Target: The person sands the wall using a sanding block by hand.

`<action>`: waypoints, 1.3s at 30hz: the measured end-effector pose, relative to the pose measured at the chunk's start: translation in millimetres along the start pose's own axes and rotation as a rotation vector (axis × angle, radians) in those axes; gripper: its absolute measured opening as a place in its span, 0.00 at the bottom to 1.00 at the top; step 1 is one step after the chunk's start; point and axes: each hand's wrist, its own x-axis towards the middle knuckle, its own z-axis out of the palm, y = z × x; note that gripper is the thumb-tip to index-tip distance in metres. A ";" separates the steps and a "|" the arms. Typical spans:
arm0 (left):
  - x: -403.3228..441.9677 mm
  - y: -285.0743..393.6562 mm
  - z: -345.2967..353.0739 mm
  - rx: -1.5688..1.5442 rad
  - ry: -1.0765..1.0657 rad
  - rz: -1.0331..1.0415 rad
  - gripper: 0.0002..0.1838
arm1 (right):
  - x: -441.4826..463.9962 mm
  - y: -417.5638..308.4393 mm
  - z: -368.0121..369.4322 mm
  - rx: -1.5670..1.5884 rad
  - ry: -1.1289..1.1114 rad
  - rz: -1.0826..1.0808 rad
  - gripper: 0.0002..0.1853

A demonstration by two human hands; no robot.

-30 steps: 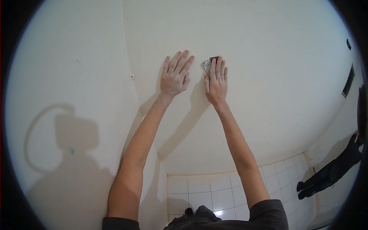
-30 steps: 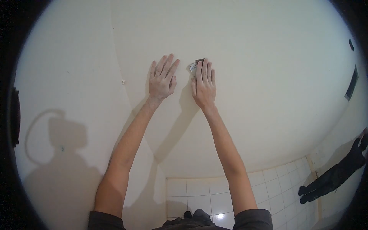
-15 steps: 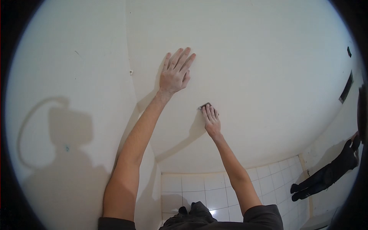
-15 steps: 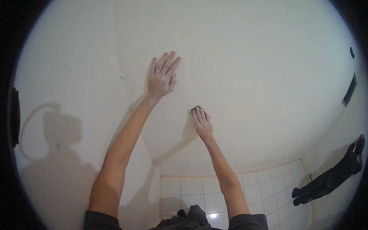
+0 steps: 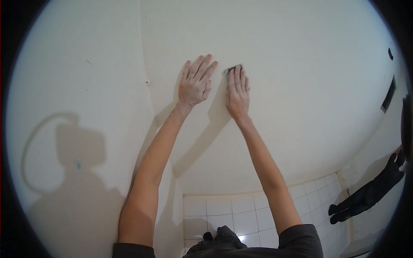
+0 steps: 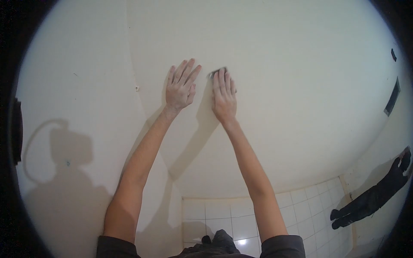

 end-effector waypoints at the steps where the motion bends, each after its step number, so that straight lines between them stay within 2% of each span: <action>1: 0.2 -0.8 0.9 0.005 0.003 0.001 0.35 | -16.6 -2.3 8.2 0.019 0.006 -0.033 0.33; 5: -1.1 -1.5 1.3 0.000 0.003 0.002 0.35 | -107.7 -10.3 20.2 0.049 -0.245 -0.156 0.38; 7: -0.6 -1.5 0.7 0.008 -0.002 0.004 0.35 | -161.7 -3.6 24.4 0.075 -0.349 -0.119 0.37; 11: -1.5 -2.9 2.2 0.010 0.000 0.012 0.35 | -222.2 15.2 26.5 0.047 -0.206 0.181 0.37; 14: -1.6 -2.9 2.8 0.015 -0.007 0.016 0.36 | -214.3 31.3 26.0 0.053 -0.076 0.273 0.38; 18: -2.3 -2.4 4.0 0.022 -0.014 0.003 0.37 | -105.4 38.9 4.6 0.064 0.040 0.297 0.41; 22: -2.0 -2.6 3.2 0.005 -0.017 -0.001 0.36 | 5.0 19.3 -16.3 0.057 0.082 0.135 0.39; 26: -1.0 -2.9 2.9 -0.062 0.000 0.004 0.32 | 17.3 -5.8 -5.7 -0.015 -0.058 -0.046 0.37; 30: -0.9 -3.3 -0.4 -0.070 0.008 0.008 0.31 | -59.4 -20.2 22.5 -0.024 -0.176 -0.092 0.35; 32: 1.5 -2.5 0.7 -0.065 0.009 0.014 0.31 | -148.8 -23.0 41.5 0.078 -0.284 -0.087 0.35; 34: -1.1 -3.7 0.7 -0.048 0.000 0.016 0.31 | -211.1 -24.1 47.4 0.067 -0.329 0.010 0.35; 36: -0.7 -3.2 0.3 -0.043 -0.009 0.014 0.31 | -254.4 -29.0 33.9 0.008 -0.445 0.224 0.36; 39: -0.1 -4.2 2.0 -0.032 -0.004 0.017 0.32 | -307.0 -11.8 29.2 -0.078 -0.350 0.451 0.38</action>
